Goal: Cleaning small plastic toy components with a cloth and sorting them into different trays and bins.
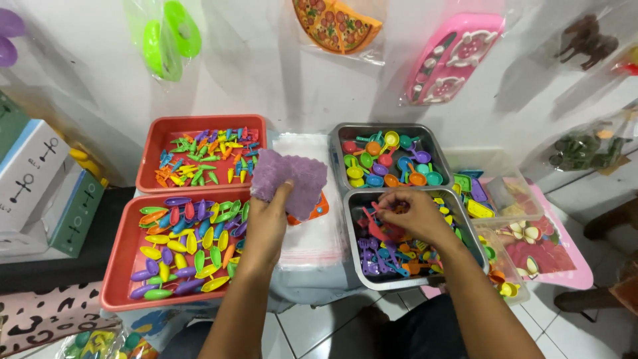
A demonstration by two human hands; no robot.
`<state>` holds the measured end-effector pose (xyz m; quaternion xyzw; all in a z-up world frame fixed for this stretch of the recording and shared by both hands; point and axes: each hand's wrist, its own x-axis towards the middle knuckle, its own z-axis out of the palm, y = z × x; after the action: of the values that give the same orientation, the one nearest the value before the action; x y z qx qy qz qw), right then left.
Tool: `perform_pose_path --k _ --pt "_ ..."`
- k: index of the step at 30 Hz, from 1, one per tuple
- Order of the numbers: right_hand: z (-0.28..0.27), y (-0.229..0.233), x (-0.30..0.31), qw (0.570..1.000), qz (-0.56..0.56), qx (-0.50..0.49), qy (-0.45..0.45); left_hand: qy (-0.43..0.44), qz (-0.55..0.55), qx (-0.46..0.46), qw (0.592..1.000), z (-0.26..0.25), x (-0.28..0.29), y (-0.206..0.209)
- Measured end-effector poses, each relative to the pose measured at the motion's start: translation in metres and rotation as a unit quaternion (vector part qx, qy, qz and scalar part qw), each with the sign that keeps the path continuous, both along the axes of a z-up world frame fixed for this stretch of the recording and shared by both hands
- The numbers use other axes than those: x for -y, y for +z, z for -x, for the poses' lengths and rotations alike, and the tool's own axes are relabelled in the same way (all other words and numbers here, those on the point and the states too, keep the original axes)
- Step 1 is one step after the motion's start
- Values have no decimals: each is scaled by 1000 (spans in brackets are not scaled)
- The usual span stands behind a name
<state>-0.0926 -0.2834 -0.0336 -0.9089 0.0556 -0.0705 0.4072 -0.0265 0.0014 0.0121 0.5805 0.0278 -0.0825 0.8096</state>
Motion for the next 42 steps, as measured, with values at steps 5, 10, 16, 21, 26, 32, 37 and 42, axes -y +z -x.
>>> perform_pose_path --k 5,10,16,21,26,32,37,42 --pt "4 -1 13 981 -191 11 -24 -30 -79 25 996 -2 4 -9" --pt "6 35 -9 954 -284 93 -39 3 -105 29 994 -2 0 6" --pt "-7 45 -51 921 -360 152 2 -73 -118 58 989 7 10 -10" --pt "-18 37 -73 934 -309 179 7 -157 -58 142 976 8 12 -6" --pt "-7 38 -79 946 -291 141 30 -128 -178 161 962 15 13 -14" --pt "-3 36 -69 953 -279 118 0 -222 -128 115 960 17 16 -16" --pt "1 42 -51 959 -248 135 -24 -245 47 -35 968 33 20 20" --pt "1 36 -46 957 -251 145 -15 -337 96 7 936 20 23 -3"
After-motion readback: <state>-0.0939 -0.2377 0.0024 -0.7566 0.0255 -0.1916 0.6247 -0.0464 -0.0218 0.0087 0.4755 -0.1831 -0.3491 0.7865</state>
